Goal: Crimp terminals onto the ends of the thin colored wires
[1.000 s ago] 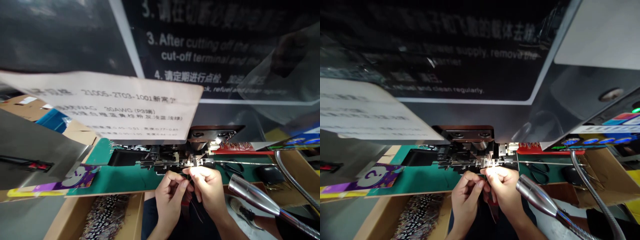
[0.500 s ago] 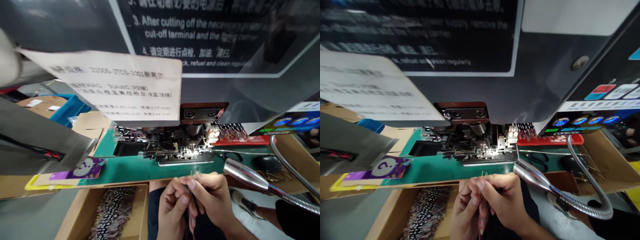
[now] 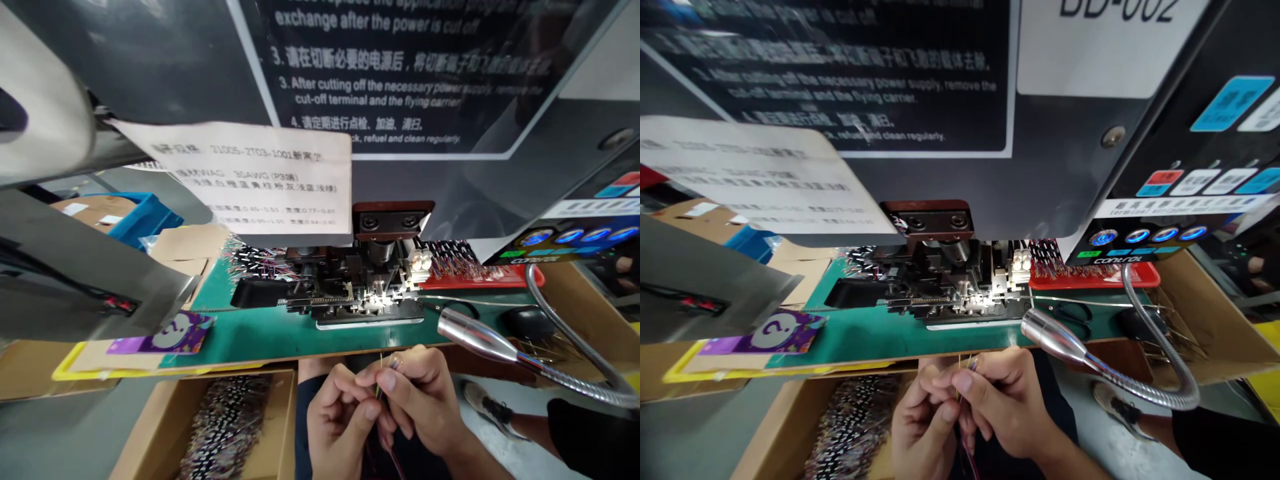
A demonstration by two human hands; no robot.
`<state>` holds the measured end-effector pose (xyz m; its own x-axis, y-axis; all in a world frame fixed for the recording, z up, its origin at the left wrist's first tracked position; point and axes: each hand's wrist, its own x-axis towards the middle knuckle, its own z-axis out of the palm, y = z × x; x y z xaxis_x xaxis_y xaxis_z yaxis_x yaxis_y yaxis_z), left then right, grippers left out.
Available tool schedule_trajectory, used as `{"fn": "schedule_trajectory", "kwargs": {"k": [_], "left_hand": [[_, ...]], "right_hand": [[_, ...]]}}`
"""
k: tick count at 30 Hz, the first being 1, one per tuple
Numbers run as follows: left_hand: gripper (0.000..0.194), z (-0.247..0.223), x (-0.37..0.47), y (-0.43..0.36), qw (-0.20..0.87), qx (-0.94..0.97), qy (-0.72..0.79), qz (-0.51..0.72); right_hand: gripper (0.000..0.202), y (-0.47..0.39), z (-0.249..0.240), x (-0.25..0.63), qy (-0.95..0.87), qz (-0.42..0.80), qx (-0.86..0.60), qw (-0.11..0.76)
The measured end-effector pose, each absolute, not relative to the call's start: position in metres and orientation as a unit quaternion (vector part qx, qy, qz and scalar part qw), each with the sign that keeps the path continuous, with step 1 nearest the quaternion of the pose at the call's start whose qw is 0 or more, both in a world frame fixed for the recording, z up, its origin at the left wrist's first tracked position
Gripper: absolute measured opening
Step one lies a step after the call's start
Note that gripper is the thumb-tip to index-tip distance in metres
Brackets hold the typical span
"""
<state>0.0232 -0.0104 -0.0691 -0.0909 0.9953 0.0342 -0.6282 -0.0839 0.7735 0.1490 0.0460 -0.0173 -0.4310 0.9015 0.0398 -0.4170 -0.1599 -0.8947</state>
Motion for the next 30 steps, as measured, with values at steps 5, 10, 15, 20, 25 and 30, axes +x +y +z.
{"fn": "schedule_trajectory", "kwargs": {"k": [5, 10, 15, 20, 25, 30], "left_hand": [[0.020, -0.071, 0.023, -0.009, 0.588, 0.304, 0.323, 0.677], [0.018, -0.072, 0.024, -0.007, 0.596, 0.298, 0.316, 0.676], [0.015, -0.067, 0.021, -0.004, 0.572, 0.313, 0.344, 0.676], [0.018, -0.069, 0.017, 0.008, 0.511, 0.328, 0.418, 0.676], [0.018, -0.077, 0.028, 0.014, 0.535, 0.350, 0.441, 0.630], [0.021, -0.077, 0.041, 0.015, 0.549, 0.385, 0.454, 0.586]], "right_hand": [[0.035, 0.047, -0.018, 0.151, -0.460, 0.711, -0.266, 0.461], [0.032, 0.048, -0.015, 0.148, -0.471, 0.701, -0.266, 0.465], [0.029, 0.055, -0.020, 0.156, -0.493, 0.678, -0.270, 0.473], [0.029, 0.059, -0.057, 0.191, -0.564, 0.579, -0.405, 0.428], [0.041, 0.016, -0.100, 0.191, -0.643, 0.513, -0.420, 0.384], [0.041, -0.023, -0.118, 0.188, -0.597, 0.405, -0.537, 0.437]]}}
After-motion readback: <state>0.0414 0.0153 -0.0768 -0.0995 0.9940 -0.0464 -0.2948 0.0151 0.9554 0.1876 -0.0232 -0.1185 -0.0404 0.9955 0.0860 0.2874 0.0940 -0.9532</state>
